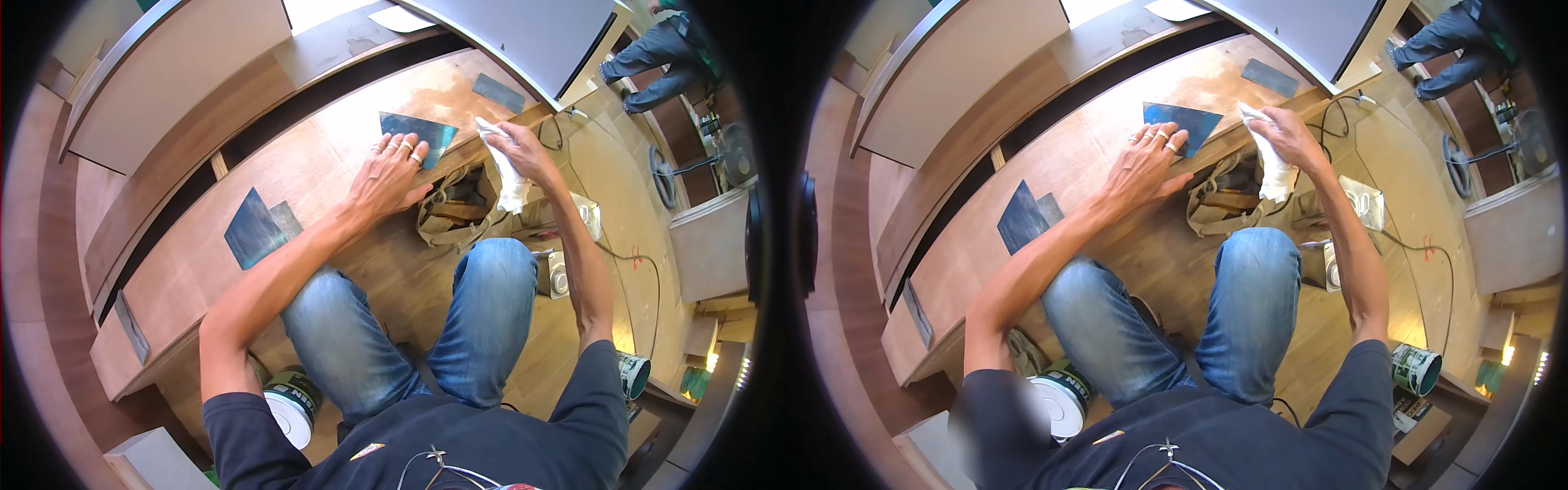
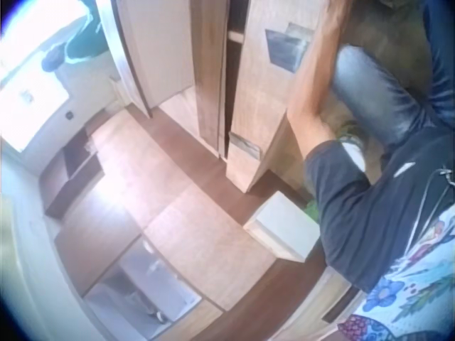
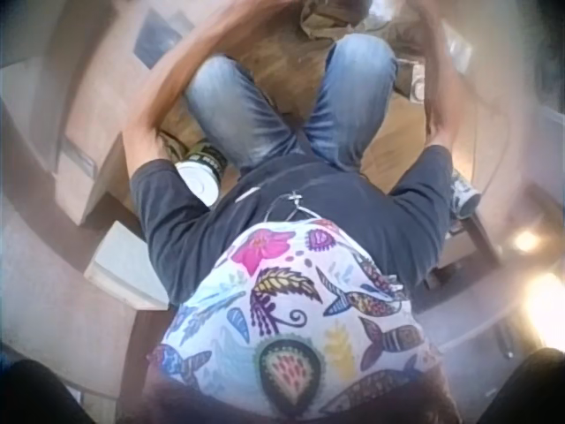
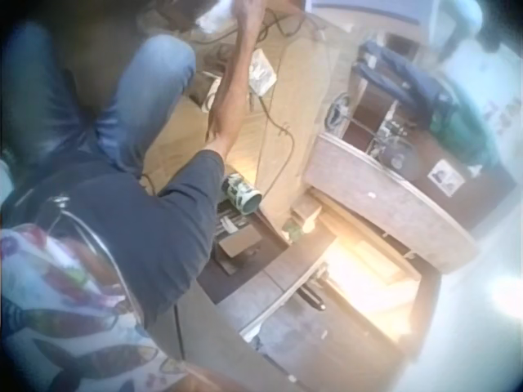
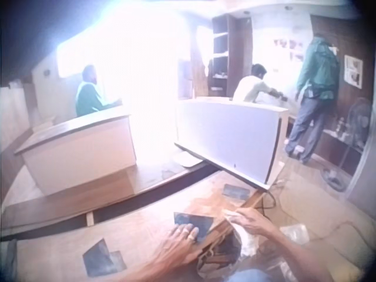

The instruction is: The person rubs a small square piece of material against another surface, then pours liquid from a metal container onto a cloth and wipes the square piece and other surfaces.

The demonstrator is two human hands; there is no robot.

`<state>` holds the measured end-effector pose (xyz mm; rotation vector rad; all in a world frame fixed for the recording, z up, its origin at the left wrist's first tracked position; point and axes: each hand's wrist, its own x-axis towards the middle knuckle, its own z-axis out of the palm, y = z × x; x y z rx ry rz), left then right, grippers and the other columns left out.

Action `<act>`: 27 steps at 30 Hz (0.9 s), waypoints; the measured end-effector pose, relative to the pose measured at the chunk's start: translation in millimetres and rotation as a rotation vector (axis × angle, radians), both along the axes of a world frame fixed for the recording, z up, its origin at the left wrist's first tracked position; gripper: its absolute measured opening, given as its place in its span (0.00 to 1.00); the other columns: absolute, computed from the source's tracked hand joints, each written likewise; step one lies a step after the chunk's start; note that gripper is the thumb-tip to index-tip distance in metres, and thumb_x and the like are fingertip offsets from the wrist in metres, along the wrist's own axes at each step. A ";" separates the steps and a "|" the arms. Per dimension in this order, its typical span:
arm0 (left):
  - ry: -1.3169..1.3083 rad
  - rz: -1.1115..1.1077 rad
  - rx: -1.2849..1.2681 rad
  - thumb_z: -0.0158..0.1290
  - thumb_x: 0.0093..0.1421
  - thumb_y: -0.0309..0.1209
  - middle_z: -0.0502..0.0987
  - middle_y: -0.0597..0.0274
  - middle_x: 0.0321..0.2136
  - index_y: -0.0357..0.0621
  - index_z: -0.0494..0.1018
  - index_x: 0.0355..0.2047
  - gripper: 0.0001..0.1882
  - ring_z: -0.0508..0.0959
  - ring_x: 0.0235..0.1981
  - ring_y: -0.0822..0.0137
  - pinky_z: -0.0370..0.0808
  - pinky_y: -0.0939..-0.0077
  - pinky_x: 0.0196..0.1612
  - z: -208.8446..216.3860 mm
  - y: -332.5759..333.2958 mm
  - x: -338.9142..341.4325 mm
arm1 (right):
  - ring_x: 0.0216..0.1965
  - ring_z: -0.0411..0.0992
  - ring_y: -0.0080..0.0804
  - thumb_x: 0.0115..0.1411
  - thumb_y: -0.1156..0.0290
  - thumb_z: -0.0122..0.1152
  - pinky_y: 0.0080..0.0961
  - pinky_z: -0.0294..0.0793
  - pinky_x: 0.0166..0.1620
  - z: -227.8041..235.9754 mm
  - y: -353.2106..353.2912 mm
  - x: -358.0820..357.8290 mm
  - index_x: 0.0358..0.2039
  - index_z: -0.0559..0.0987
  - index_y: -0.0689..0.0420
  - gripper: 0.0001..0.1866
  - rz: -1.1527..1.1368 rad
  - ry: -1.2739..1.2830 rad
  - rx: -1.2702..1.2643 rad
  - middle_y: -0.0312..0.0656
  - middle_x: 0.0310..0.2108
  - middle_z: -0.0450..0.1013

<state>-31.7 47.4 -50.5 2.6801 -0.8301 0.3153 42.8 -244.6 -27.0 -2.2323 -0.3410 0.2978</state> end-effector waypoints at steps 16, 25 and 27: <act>0.160 -0.179 0.026 0.44 0.67 0.27 0.69 0.49 0.60 0.38 0.70 0.55 0.18 0.63 0.67 0.52 0.65 0.61 0.67 -17.4 26.9 -7.9 | 0.42 0.75 0.51 0.63 0.63 0.60 0.44 0.75 0.45 10.4 86.0 5.5 0.40 0.77 0.58 0.12 0.480 -0.610 -0.339 0.49 0.41 0.75; 0.067 -0.213 0.016 0.45 0.63 0.22 0.69 0.47 0.59 0.34 0.70 0.50 0.16 0.64 0.66 0.50 0.66 0.61 0.67 -21.1 31.1 -7.1 | 0.43 0.75 0.49 0.61 0.66 0.61 0.43 0.77 0.43 -16.5 126.0 32.8 0.37 0.78 0.57 0.09 0.435 -0.672 -0.454 0.48 0.38 0.75; 0.069 -0.228 0.001 0.46 0.62 0.22 0.70 0.47 0.58 0.34 0.71 0.49 0.15 0.65 0.66 0.50 0.67 0.60 0.66 -15.4 25.1 -8.6 | 0.43 0.75 0.49 0.61 0.66 0.60 0.43 0.77 0.43 -15.4 105.4 3.6 0.37 0.78 0.57 0.09 0.374 -0.663 -0.389 0.48 0.38 0.75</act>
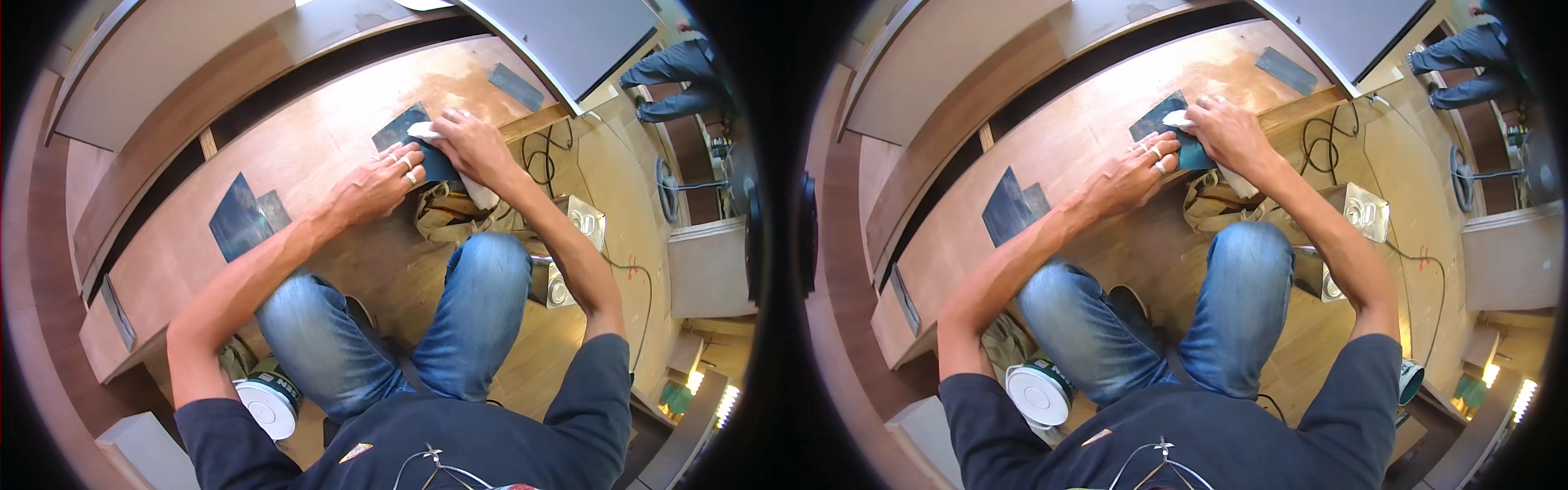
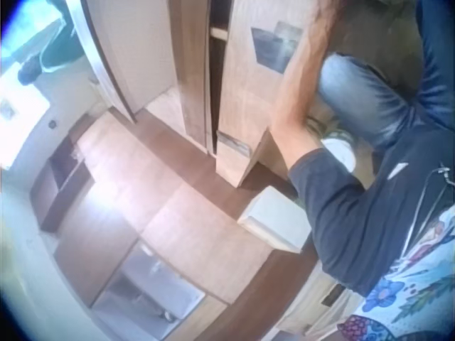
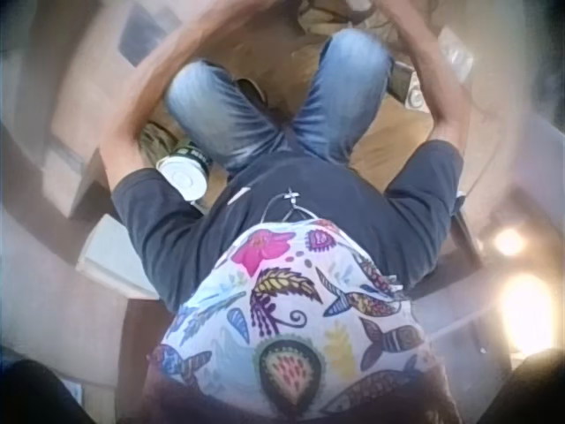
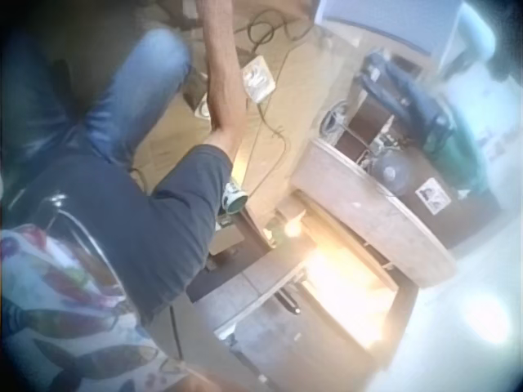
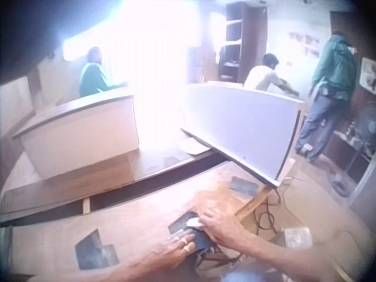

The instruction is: The person rubs a small square piece of material against another surface, then pours liquid from a metal container onto a cloth and wipes the square piece and other surfaces.

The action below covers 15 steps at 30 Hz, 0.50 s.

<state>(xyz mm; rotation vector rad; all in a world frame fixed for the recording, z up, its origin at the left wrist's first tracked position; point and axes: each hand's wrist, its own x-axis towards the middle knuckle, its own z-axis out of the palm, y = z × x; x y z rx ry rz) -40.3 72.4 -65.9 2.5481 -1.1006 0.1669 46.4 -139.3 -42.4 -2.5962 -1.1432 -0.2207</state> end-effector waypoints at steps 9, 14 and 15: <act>-0.164 0.068 -0.070 0.47 0.61 0.23 0.73 0.49 0.54 0.36 0.72 0.48 0.14 0.70 0.61 0.51 0.71 0.62 0.62 -15.5 0.3 3.5 | 0.43 0.75 0.49 0.62 0.66 0.59 0.45 0.76 0.43 -8.6 26.4 8.8 0.37 0.77 0.58 0.09 -0.076 -0.063 -0.009 0.49 0.37 0.74; -0.105 0.093 -0.071 0.49 0.59 0.23 0.74 0.50 0.51 0.37 0.72 0.49 0.16 0.72 0.59 0.53 0.72 0.64 0.61 -11.9 -7.4 4.2 | 0.42 0.75 0.52 0.63 0.66 0.59 0.47 0.74 0.42 0.9 10.9 -7.3 0.40 0.77 0.58 0.10 -0.042 0.010 -0.068 0.50 0.38 0.74; -0.126 0.093 -0.059 0.50 0.59 0.23 0.74 0.51 0.51 0.37 0.72 0.48 0.16 0.72 0.58 0.53 0.71 0.64 0.61 -13.8 -10.9 6.6 | 0.42 0.75 0.52 0.63 0.66 0.59 0.46 0.74 0.42 -3.0 22.1 6.7 0.40 0.77 0.58 0.10 -0.045 -0.034 -0.069 0.51 0.38 0.74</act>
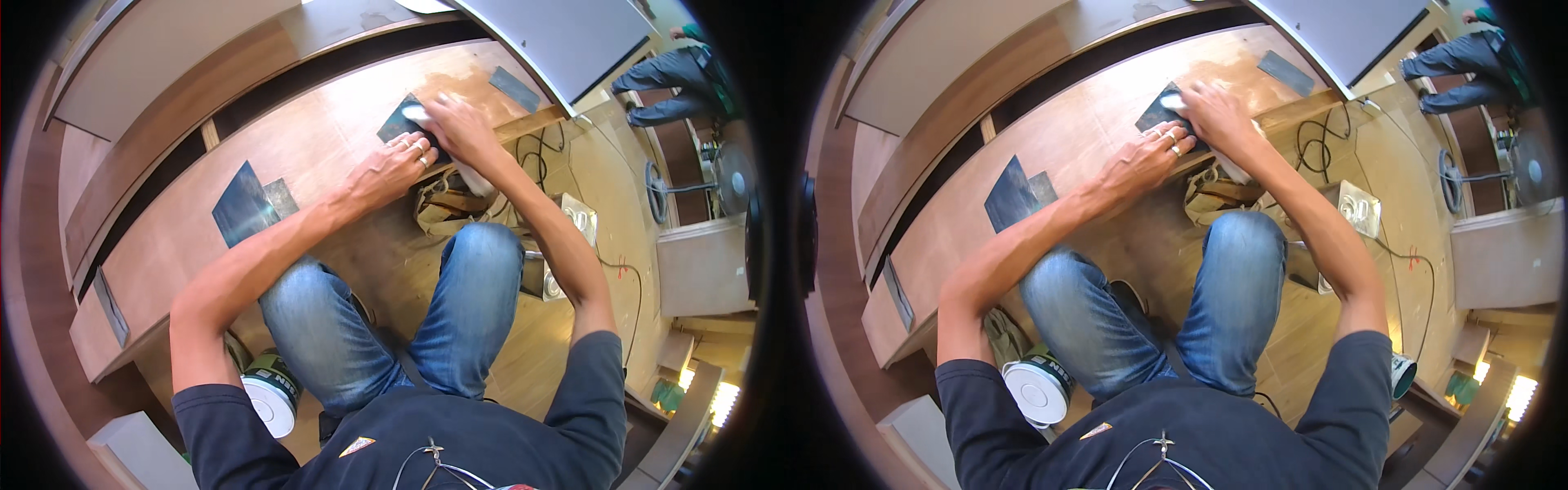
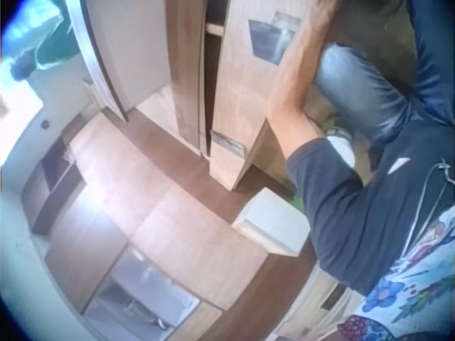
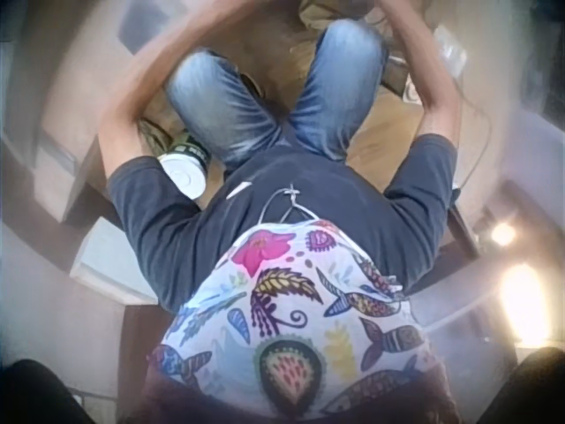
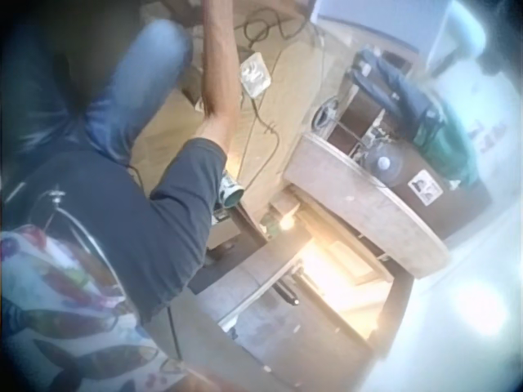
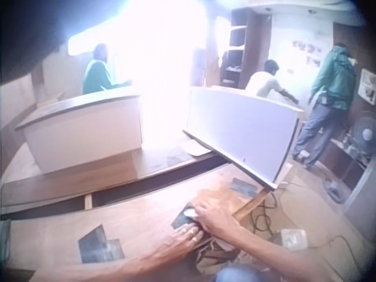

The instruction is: The person rubs a small square piece of material against another surface, then pours liquid from a metal container onto a cloth and wipes the square piece and other surfaces.

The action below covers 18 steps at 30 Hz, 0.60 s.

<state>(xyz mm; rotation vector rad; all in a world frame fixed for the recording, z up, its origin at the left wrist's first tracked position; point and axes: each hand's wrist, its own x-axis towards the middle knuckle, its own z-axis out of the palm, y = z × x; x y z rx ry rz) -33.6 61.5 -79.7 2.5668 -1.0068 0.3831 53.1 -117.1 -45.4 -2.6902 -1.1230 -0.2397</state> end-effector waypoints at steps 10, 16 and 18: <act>-0.088 -0.060 0.072 0.45 0.65 0.27 0.67 0.51 0.62 0.46 0.71 0.54 0.17 0.64 0.67 0.52 0.61 0.57 0.70 -10.5 10.9 2.4 | 0.36 0.78 0.51 0.64 0.63 0.60 0.43 0.74 0.39 29.0 -56.1 41.0 0.44 0.79 0.61 0.14 -0.062 0.079 -0.017 0.54 0.34 0.78; -0.042 -0.179 0.094 0.46 0.65 0.28 0.65 0.51 0.64 0.48 0.71 0.53 0.16 0.62 0.68 0.52 0.57 0.54 0.72 -11.1 7.6 1.6 | 0.37 0.77 0.49 0.63 0.65 0.61 0.41 0.74 0.39 57.8 -76.3 26.0 0.43 0.80 0.59 0.13 -0.114 0.131 0.008 0.53 0.37 0.77; -0.016 -0.234 0.086 0.45 0.65 0.27 0.66 0.51 0.64 0.48 0.71 0.52 0.16 0.63 0.68 0.52 0.56 0.53 0.72 -12.2 9.2 1.2 | 0.40 0.77 0.48 0.63 0.65 0.60 0.40 0.75 0.41 37.6 -47.4 22.3 0.44 0.80 0.58 0.12 0.019 0.105 0.023 0.52 0.40 0.77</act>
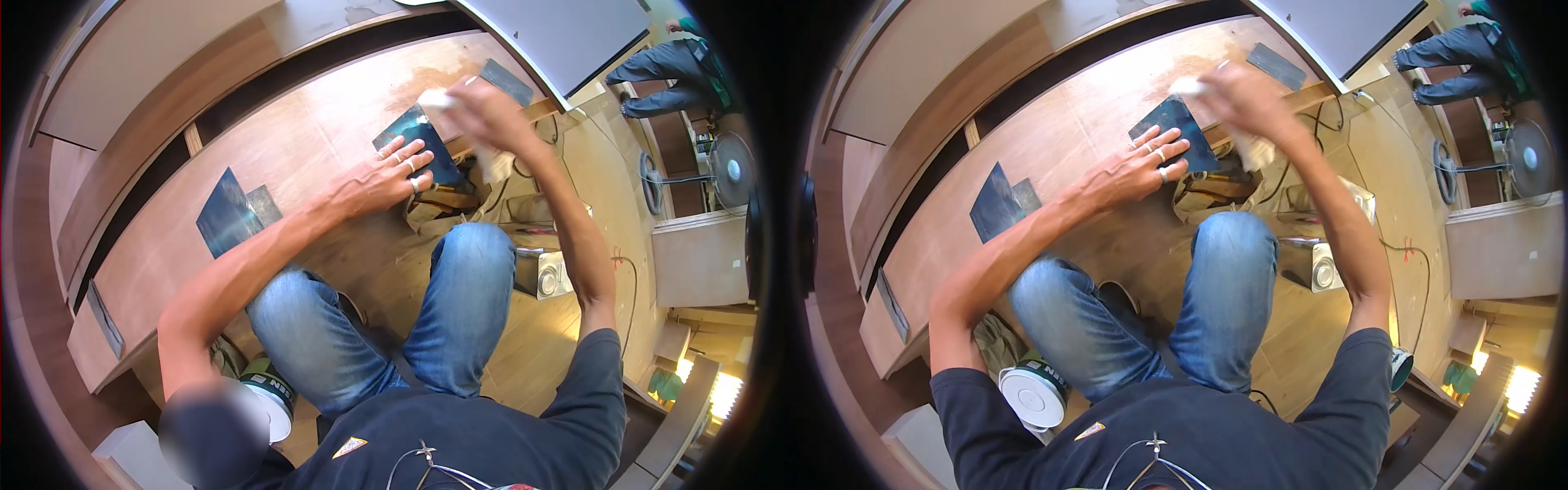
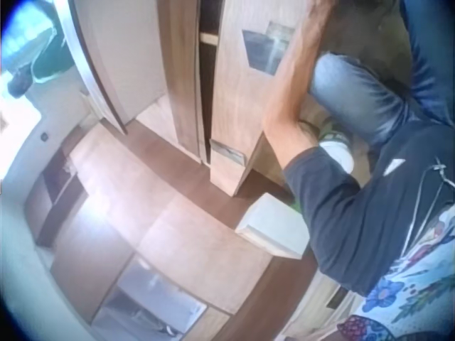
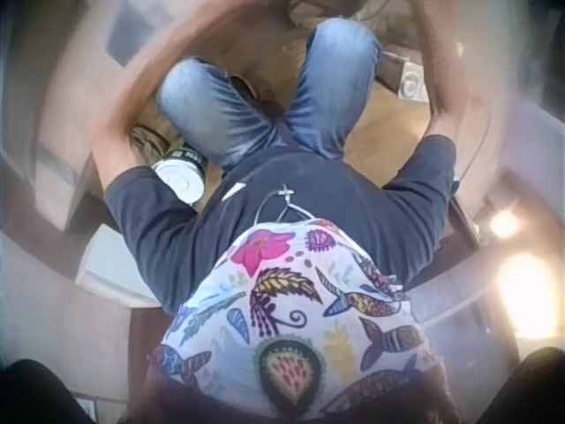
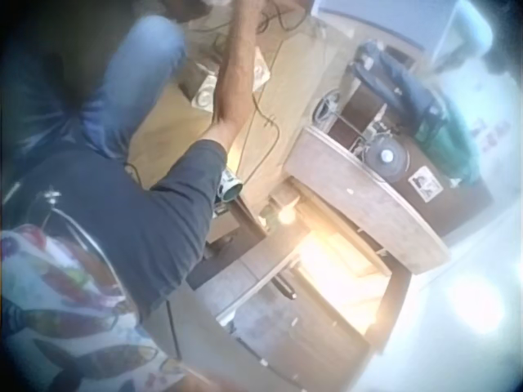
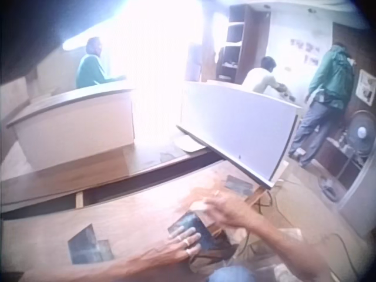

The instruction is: The person rubs a small square piece of material against another surface, then pours liquid from a metal container onto a cloth and wipes the square piece and other surfaces.

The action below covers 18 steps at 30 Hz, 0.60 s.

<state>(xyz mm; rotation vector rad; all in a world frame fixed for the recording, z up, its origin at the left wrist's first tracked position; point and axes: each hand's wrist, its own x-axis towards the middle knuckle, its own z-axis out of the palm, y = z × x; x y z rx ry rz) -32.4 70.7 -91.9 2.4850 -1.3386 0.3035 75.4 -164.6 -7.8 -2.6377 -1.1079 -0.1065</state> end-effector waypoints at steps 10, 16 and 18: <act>0.065 0.012 -0.056 0.53 0.57 0.23 0.67 0.52 0.62 0.48 0.73 0.50 0.19 0.62 0.68 0.53 0.57 0.51 0.72 -2.3 3.2 3.3 | 0.43 0.75 0.49 0.62 0.66 0.58 0.43 0.77 0.43 -47.7 53.6 -22.9 0.41 0.78 0.53 0.09 -0.051 -0.158 0.062 0.45 0.40 0.76; 0.014 0.051 -0.092 0.48 0.62 0.27 0.70 0.51 0.59 0.46 0.74 0.48 0.14 0.65 0.66 0.53 0.59 0.50 0.70 4.3 -7.3 4.5 | 0.45 0.75 0.50 0.62 0.66 0.59 0.45 0.76 0.45 -34.6 46.7 -21.4 0.38 0.80 0.55 0.09 -0.113 -0.040 0.087 0.48 0.39 0.76; 0.054 0.110 -0.094 0.48 0.63 0.28 0.70 0.51 0.59 0.46 0.74 0.49 0.14 0.65 0.66 0.53 0.59 0.49 0.70 2.5 -2.9 8.1 | 0.45 0.75 0.51 0.62 0.65 0.58 0.45 0.76 0.45 -42.8 62.9 -12.2 0.38 0.81 0.56 0.09 -0.109 -0.106 0.126 0.49 0.39 0.76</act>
